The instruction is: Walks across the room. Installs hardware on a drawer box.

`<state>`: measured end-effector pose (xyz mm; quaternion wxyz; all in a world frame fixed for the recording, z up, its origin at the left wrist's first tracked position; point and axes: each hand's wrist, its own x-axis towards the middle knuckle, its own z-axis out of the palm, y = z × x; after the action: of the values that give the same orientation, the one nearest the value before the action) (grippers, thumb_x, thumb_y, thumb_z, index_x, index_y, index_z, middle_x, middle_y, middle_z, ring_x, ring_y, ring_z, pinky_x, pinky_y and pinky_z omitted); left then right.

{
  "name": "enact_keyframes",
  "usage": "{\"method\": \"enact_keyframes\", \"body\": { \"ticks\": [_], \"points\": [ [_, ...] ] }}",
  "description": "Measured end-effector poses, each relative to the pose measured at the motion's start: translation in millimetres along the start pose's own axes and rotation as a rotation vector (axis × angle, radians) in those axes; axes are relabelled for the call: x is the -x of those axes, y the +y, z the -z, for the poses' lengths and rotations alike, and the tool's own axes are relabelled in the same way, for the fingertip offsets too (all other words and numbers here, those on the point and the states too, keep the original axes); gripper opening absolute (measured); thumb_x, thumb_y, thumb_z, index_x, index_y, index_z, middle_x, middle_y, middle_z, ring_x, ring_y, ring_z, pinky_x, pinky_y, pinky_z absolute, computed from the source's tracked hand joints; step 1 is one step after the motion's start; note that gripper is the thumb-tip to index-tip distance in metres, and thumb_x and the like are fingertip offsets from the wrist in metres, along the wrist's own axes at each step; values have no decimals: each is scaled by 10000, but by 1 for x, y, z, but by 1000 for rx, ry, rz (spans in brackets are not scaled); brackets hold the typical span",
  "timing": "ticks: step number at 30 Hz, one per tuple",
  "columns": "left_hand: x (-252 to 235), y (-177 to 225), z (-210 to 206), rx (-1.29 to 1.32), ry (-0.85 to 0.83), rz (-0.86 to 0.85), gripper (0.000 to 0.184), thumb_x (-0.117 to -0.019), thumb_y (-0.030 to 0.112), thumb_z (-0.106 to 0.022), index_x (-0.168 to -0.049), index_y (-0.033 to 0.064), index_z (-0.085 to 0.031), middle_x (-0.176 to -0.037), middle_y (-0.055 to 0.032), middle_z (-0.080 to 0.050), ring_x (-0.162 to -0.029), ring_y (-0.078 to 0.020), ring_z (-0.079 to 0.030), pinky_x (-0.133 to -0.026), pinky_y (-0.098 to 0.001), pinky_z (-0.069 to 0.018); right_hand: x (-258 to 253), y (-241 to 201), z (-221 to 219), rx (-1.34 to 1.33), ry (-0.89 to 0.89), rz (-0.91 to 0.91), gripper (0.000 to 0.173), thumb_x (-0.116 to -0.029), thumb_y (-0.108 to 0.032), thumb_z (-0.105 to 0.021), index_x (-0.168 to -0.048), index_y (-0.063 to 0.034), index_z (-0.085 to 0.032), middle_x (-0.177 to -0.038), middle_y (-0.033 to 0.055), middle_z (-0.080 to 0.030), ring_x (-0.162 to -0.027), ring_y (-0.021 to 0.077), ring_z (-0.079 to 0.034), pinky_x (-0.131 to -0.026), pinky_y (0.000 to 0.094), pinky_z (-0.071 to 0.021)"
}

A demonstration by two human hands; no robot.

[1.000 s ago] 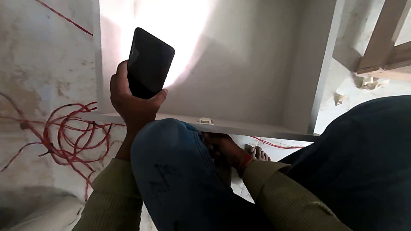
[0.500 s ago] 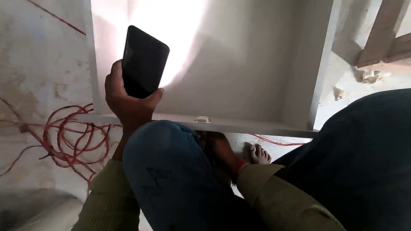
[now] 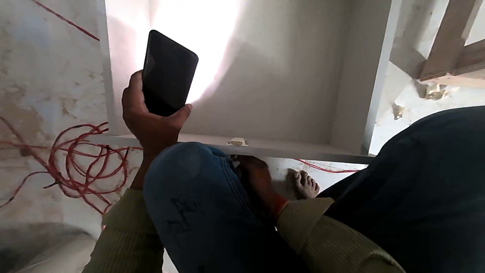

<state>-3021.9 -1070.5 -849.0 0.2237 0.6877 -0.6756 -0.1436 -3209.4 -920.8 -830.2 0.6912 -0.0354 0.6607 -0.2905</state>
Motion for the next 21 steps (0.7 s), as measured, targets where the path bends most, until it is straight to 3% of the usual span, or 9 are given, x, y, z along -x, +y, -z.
{"method": "enact_keyframes", "body": {
  "ticks": [2, 4, 7, 11, 13, 14, 17, 19, 21],
  "points": [
    [5, 7, 0, 20, -10, 30, 954, -698, 418, -863, -1502, 73, -483, -1401, -217, -582, -1311, -296, -561, -1109, -434, -442, -6, 12, 3, -199, -58, -34, 230, -1083, -138, -462, -1106, -24, -660, -689, -35, -620, -502, -10, -502, -445, 148, -414],
    [4, 8, 1, 35, 20, 40, 958, -696, 397, -877, -1500, 57, -485, -1398, -222, -587, -1306, -317, -569, -1098, -461, -465, -8, 16, -2, -149, 74, 46, 135, -1035, -76, -567, -1105, -20, -668, -782, -19, -693, -582, 4, -578, -521, 168, -482],
    [2, 1, 1, 49, 49, 38, 925, -675, 395, -878, -1472, 84, -527, -1273, -179, -650, -1174, -290, -635, -985, -484, -530, -21, 38, 7, 253, 249, 321, 163, -938, -120, -731, -1076, -36, -752, -865, 40, -753, -720, 96, -692, -673, 293, -587],
    [2, 0, -1, 64, 36, 24, 895, -686, 424, -856, -1463, 111, -541, -1218, -149, -662, -1119, -258, -644, -944, -461, -535, 4, -3, -4, 557, 234, 269, 229, -931, -257, -760, -993, -38, -785, -891, 111, -756, -851, 218, -715, -835, 460, -562],
    [1, 1, 0, 54, 28, 23, 903, -690, 433, -855, -1468, 105, -535, -1223, -170, -661, -1123, -290, -644, -940, -493, -531, 6, -9, -5, 571, 186, 261, 266, -975, -273, -692, -939, -26, -785, -838, 103, -745, -808, 203, -705, -800, 441, -557],
    [1, 1, 0, 47, 23, 28, 908, -689, 435, -857, -1471, 106, -531, -1232, -176, -657, -1133, -302, -640, -946, -503, -527, 4, -8, -4, 492, 155, 259, 243, -980, -247, -679, -907, -39, -784, -780, 55, -726, -738, 136, -676, -741, 364, -551],
    [0, 4, 2, 33, 3, 44, 925, -687, 406, -869, -1482, 95, -515, -1264, -214, -641, -1160, -351, -627, -964, -548, -509, -8, 1, 5, 4, -22, 163, 120, -973, -85, -673, -887, -20, -724, -635, -35, -642, -485, 8, -512, -482, 187, -453],
    [0, 6, 2, 24, -5, 66, 916, -686, 405, -863, -1480, 106, -517, -1258, -213, -640, -1149, -359, -628, -949, -569, -507, -10, 3, 11, -88, -95, 135, 81, -973, -70, -663, -917, -27, -703, -653, -40, -628, -482, 5, -495, -469, 181, -447],
    [-1, 7, 2, 28, -2, 70, 904, -686, 391, -863, -1472, 101, -524, -1248, -213, -643, -1139, -363, -629, -939, -574, -506, -10, 3, 8, 38, 13, 212, 75, -910, -117, -749, -856, -66, -741, -685, -51, -675, -573, 3, -582, -563, 197, -510]
  ]
}}
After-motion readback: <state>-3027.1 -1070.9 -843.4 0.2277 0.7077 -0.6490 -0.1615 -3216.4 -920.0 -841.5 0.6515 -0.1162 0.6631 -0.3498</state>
